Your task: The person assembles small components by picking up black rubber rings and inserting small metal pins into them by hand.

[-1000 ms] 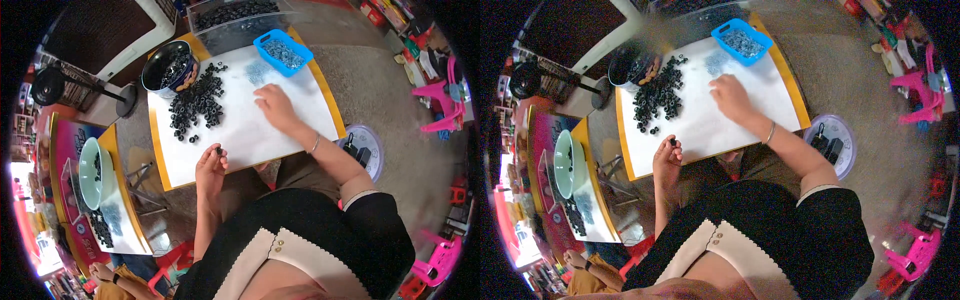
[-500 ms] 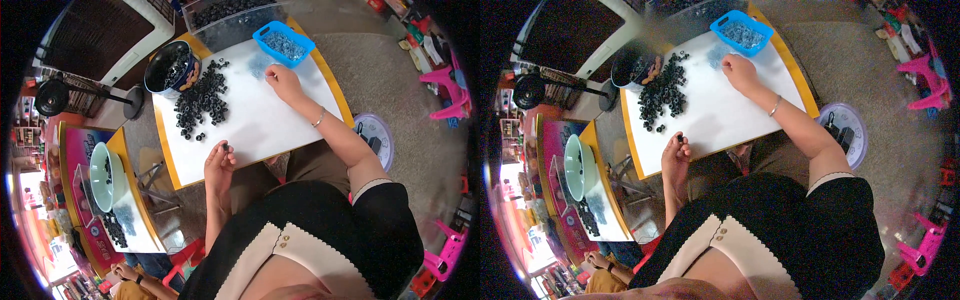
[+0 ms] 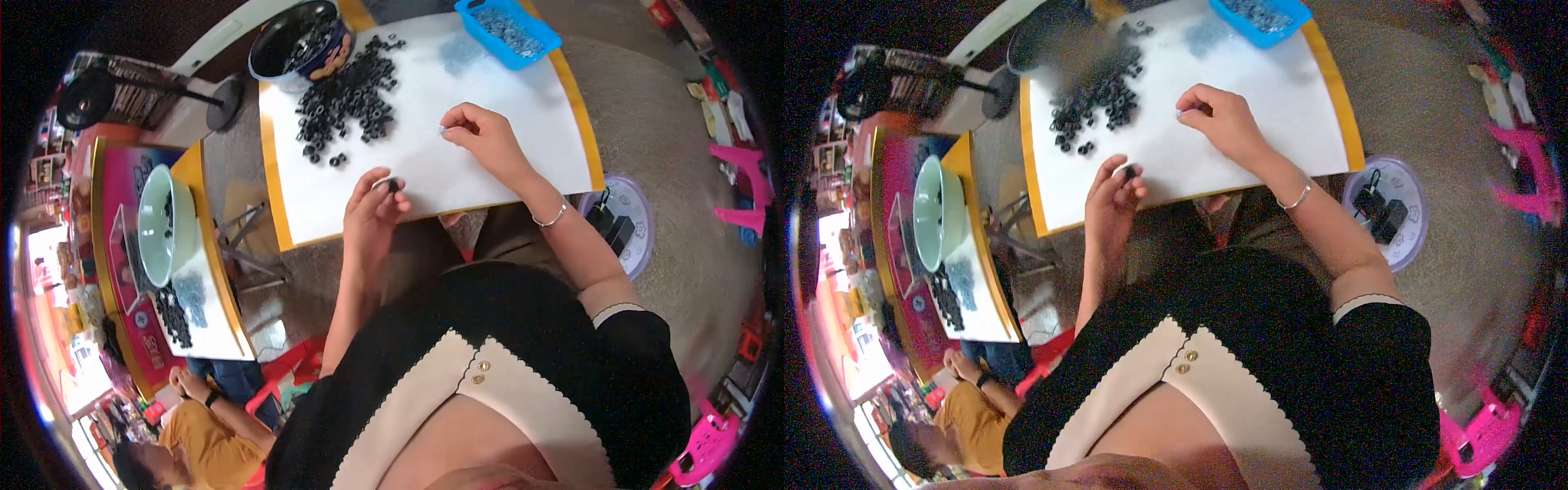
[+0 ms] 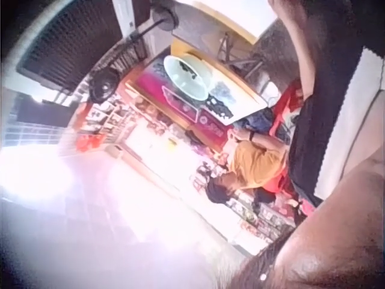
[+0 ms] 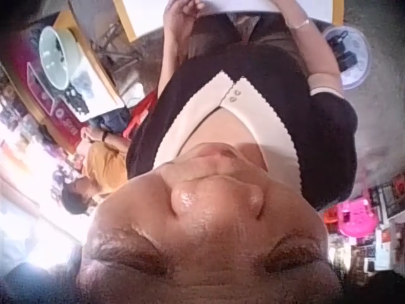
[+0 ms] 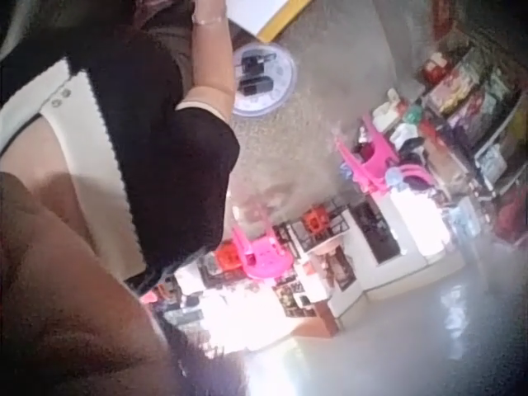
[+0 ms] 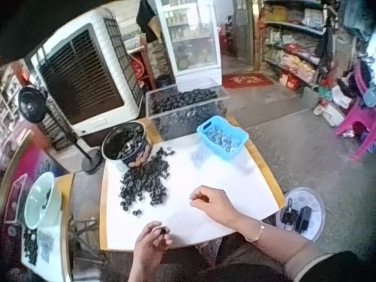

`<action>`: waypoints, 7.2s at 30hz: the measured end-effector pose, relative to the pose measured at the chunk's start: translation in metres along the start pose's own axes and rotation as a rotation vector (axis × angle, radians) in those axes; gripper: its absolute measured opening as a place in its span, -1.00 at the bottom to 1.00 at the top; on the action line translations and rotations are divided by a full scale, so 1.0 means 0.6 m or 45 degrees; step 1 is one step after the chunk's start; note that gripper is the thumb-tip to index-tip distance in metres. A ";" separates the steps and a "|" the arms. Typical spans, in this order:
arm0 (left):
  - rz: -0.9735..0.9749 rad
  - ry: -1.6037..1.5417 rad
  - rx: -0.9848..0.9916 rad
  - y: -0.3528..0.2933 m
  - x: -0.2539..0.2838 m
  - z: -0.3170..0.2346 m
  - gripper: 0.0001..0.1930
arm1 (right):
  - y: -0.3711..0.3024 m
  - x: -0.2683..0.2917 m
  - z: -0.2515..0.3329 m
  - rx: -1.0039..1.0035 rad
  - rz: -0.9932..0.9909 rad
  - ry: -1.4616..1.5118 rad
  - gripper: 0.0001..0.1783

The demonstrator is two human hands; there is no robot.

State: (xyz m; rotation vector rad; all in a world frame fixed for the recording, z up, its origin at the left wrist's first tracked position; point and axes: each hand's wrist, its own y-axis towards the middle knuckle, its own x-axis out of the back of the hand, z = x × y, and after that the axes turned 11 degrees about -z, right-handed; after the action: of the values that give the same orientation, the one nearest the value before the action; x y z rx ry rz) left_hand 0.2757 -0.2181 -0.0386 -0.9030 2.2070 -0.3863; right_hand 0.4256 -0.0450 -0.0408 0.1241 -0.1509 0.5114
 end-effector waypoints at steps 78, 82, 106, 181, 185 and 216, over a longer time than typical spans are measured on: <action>-0.432 1.556 -1.112 0.044 -0.019 0.014 -0.72 | -0.008 -0.002 0.009 -0.260 0.167 0.163 -0.85; -0.561 1.619 -1.635 0.038 -0.047 0.017 -0.73 | -0.007 0.001 0.008 -0.331 0.177 0.221 -0.86; -0.038 0.482 -0.292 0.073 -0.121 0.056 -0.77 | -0.016 -0.003 0.001 0.784 -0.121 -0.455 -0.92; 0.007 0.585 -0.546 -0.001 -0.139 0.023 -0.82 | -0.048 0.019 0.059 0.282 0.050 -0.141 -0.83; -0.029 0.721 -0.731 -0.006 -0.142 0.021 -0.84 | -0.048 0.020 0.060 0.125 0.068 -0.013 -0.81; 0.235 0.288 0.106 0.008 -0.132 0.010 -0.79 | -0.048 0.022 0.037 0.059 0.098 0.248 -0.86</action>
State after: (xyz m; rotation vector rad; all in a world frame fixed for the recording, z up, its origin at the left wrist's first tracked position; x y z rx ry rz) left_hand 0.3174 -0.1590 -0.0057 -0.6302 2.4367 -0.5087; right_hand 0.4486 -0.0671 -0.0191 0.1131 0.0467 0.6010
